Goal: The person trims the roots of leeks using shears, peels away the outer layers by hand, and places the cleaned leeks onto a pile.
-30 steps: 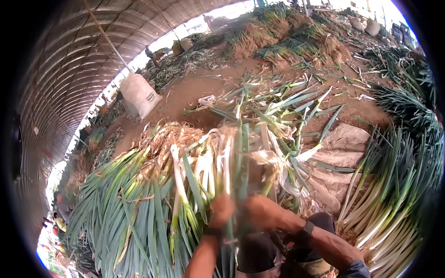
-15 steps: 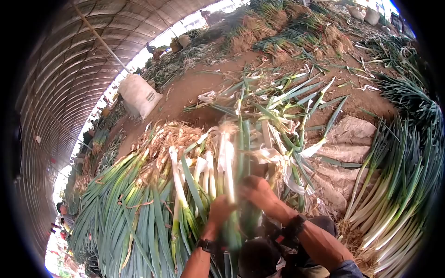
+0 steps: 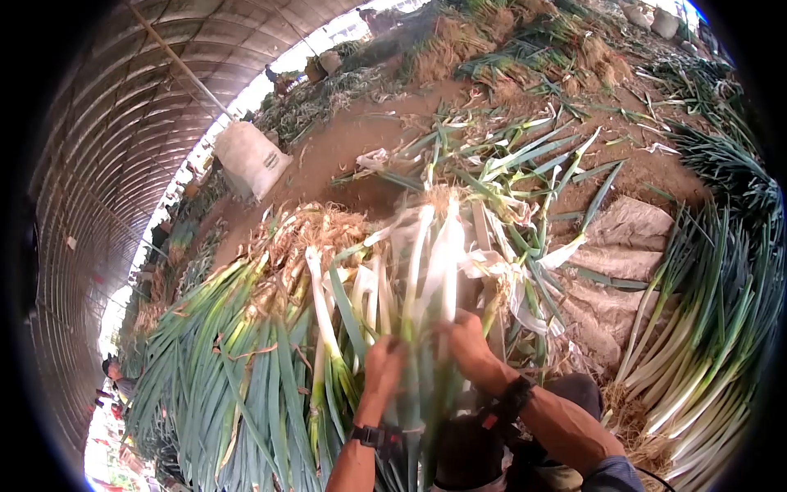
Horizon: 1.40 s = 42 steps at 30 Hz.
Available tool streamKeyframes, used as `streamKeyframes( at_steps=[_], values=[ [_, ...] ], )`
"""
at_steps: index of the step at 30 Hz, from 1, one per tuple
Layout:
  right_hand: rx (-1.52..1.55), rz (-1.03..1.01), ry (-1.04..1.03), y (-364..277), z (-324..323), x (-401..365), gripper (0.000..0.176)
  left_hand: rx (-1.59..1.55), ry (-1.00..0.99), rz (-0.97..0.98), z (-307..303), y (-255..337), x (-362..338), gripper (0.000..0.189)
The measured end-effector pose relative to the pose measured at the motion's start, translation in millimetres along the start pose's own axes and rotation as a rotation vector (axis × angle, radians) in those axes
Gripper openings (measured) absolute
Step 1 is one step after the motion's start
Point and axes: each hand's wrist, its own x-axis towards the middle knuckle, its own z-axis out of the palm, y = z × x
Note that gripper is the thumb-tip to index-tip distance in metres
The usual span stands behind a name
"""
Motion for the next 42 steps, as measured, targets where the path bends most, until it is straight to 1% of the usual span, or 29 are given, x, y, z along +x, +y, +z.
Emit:
streamKeyframes(
  at_steps=[1,2,3,6,8,10,12,13,15,16,18,20,21,22,23,24,26,28,29,30,32,33,34,36,39,40,41,42],
  values=[
    [0.057,0.035,0.005,-1.3,2.7,-2.9,0.024,0.195,0.102,0.075,3.0,-9.6,7.6,0.027],
    [0.139,0.116,0.006,-4.9,4.1,-1.4,0.023,0.390,0.204,0.156,5.6,-18.6,17.7,0.026],
    [0.223,0.197,0.009,-6.5,5.0,0.4,0.022,0.406,0.202,0.206,9.3,-34.3,29.4,0.030],
    [0.232,0.156,-0.017,-1.9,6.9,2.2,0.021,0.569,0.209,0.232,25.1,-41.9,47.1,0.033],
    [0.077,-0.011,-0.080,-0.1,6.5,-2.9,0.022,0.635,0.215,0.330,30.9,-44.3,49.2,0.037],
    [0.044,-0.069,-0.129,0.5,5.4,-6.2,0.024,0.679,0.195,0.413,33.2,-47.4,55.6,0.042],
    [0.140,-0.010,-0.162,-0.8,5.0,-9.4,0.026,0.709,0.140,0.475,31.7,-51.9,61.0,0.046],
    [0.145,0.053,-0.166,-9.5,3.7,-12.6,0.025,0.702,0.142,0.459,33.1,-53.9,63.5,0.047],
    [0.034,-0.056,-0.179,-9.3,0.0,-16.3,0.026,0.687,0.151,0.425,34.9,-52.9,63.8,0.049],
    [-0.025,-0.114,-0.189,-8.4,-0.5,-17.3,0.026,0.764,0.140,0.382,35.3,-49.8,62.3,0.048],
    [-0.016,-0.097,-0.146,0.9,-0.1,-16.2,0.026,0.912,0.121,0.295,37.8,-41.2,61.6,0.047],
    [0.008,-0.107,-0.098,-0.4,-5.7,-16.3,0.026,0.930,-0.035,0.380,34.6,-64.9,78.2,0.053],
    [0.029,-0.125,-0.076,-3.7,-8.7,-18.2,0.025,0.881,-0.052,0.350,30.1,-62.7,78.1,0.057],
    [0.051,-0.142,-0.055,-6.6,-10.9,-18.9,0.025,0.831,-0.067,0.320,23.3,-48.1,72.9,0.061],
    [0.210,0.072,0.026,-9.4,-10.7,-13.7,0.027,0.720,-0.014,0.219,17.5,-35.1,63.2,0.067],
    [0.213,0.084,0.061,-13.2,-12.8,-12.0,0.028,0.607,0.040,0.118,9.9,-20.1,56.0,0.072],
    [0.212,0.112,0.125,-19.7,-15.2,-10.8,0.031,0.508,0.002,0.056,-7.3,-23.9,58.7,0.078],
    [0.305,0.073,0.138,-22.5,-14.5,-10.5,0.032,0.397,-0.024,0.100,-21.0,-22.3,44.5,0.073],
    [0.335,0.037,0.136,-20.7,-14.4,-9.5,0.032,0.494,0.015,0.158,-20.5,-18.6,34.2,0.062],
    [0.364,0.002,0.135,-19.2,-14.2,-8.9,0.031,0.429,-0.034,0.120,-23.0,-10.8,21.7,0.059],
    [0.326,-0.012,0.113,-17.3,-13.3,-7.0,0.032,0.296,-0.126,0.046,-28.8,-2.1,4.0,0.052],
    [0.322,-0.004,0.108,-14.8,-12.0,-6.4,0.033,0.305,-0.119,0.148,-27.1,-23.3,2.1,0.063],
    [0.317,0.006,0.102,-13.0,-10.1,-6.5,0.033,0.258,-0.093,0.167,-24.1,-22.2,-11.0,0.060],
    [0.227,0.051,0.077,-14.7,-6.3,-8.5,0.034,0.386,-0.063,0.111,-19.2,-24.0,-29.3,0.056],
    [0.095,0.072,-0.001,-0.2,-4.3,-0.6,0.037,0.197,-0.114,0.207,-12.0,-12.6,-56.6,0.056],
    [0.052,0.070,-0.034,9.2,-6.1,4.7,0.039,0.137,-0.154,0.191,-7.6,-9.6,-63.9,0.057],
    [0.057,0.041,-0.070,18.4,-7.8,8.1,0.042,0.090,-0.173,0.189,-4.7,-8.1,-68.9,0.058],
    [-0.210,-0.201,-0.102,27.7,-11.0,9.8,0.045,0.043,-0.192,0.186,-2.6,-6.8,-73.7,0.059]
  ],
)
